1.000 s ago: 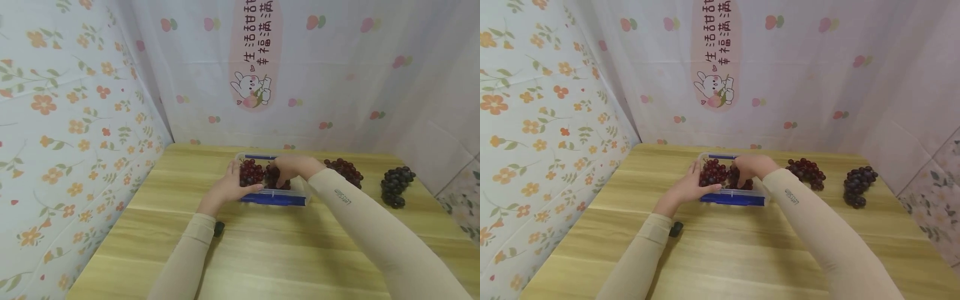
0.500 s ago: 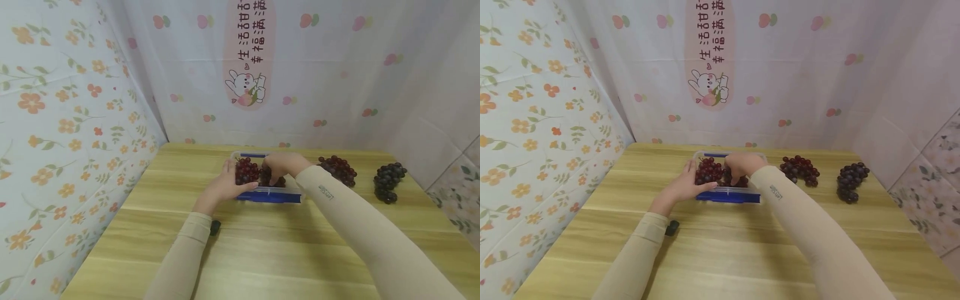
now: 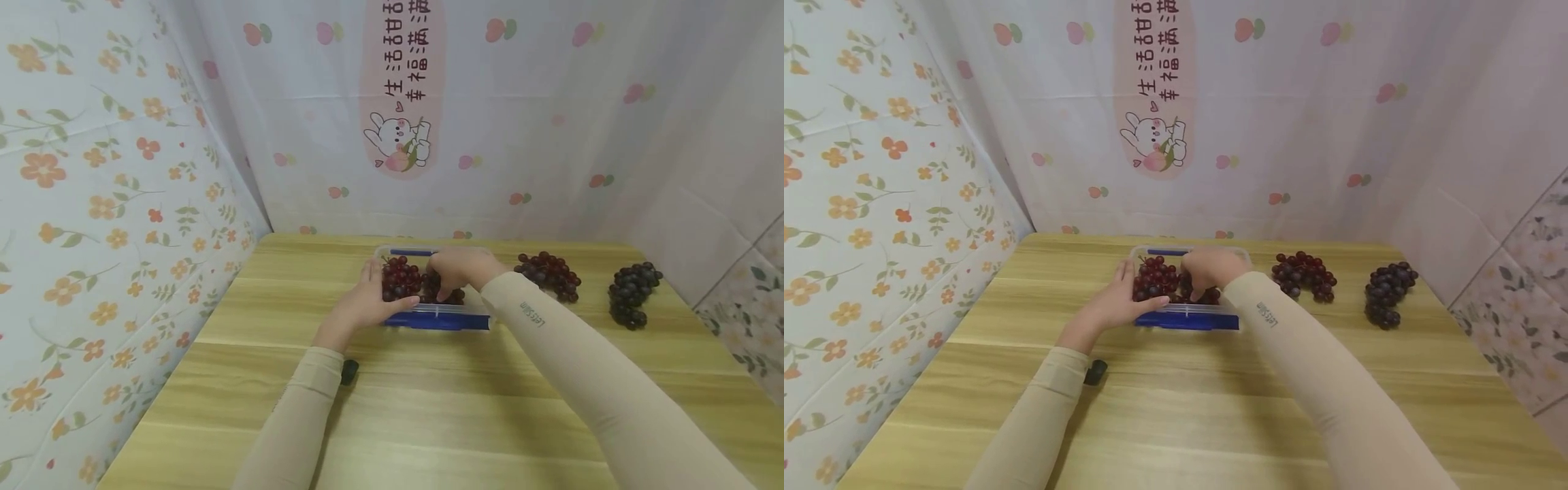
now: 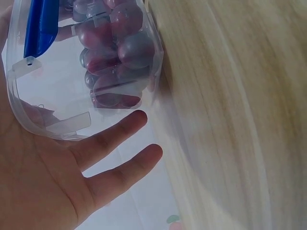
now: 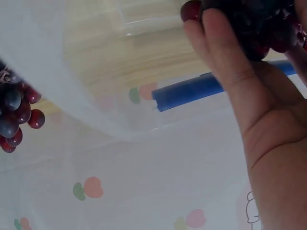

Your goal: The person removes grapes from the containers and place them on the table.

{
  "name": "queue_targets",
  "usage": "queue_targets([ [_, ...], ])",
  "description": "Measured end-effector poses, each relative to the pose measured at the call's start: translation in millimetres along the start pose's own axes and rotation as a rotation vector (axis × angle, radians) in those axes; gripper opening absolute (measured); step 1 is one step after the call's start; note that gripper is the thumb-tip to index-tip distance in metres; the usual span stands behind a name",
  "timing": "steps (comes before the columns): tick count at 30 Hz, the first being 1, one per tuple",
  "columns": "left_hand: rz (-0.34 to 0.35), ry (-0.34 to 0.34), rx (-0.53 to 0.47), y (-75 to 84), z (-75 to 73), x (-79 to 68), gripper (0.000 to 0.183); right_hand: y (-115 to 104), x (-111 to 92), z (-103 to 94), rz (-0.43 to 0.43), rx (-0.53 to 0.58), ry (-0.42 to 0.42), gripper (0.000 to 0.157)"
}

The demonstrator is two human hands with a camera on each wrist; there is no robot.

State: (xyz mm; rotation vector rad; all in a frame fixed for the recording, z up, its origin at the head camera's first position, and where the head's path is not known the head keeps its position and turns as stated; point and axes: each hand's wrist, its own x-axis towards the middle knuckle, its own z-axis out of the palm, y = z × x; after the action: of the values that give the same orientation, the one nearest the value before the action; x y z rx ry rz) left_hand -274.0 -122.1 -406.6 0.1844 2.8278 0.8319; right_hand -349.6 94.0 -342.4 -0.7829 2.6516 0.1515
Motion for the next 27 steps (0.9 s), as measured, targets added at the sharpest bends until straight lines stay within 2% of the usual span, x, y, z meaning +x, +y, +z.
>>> queue_targets([
  [4, -0.006, 0.004, 0.001, -1.1, -0.5, -0.4, 0.137, -3.4, -0.9, -1.1, 0.044, -0.019, 0.002, 0.053],
  [10, 0.0, -0.008, 0.018, -0.7, -0.7, 0.0, 0.136, -3.2, -3.6, -0.3, 0.039, -0.026, 0.011, 0.059],
  [21, 0.0, -0.005, 0.019, 0.7, -0.9, -0.8, 0.135, -0.5, 4.9, 5.7, 0.021, -0.022, 0.015, 0.036],
  [27, -0.001, -0.009, 0.014, -1.6, -1.1, 0.4, 0.137, -1.5, 4.9, 5.4, -0.009, -0.039, 0.014, 0.036],
])
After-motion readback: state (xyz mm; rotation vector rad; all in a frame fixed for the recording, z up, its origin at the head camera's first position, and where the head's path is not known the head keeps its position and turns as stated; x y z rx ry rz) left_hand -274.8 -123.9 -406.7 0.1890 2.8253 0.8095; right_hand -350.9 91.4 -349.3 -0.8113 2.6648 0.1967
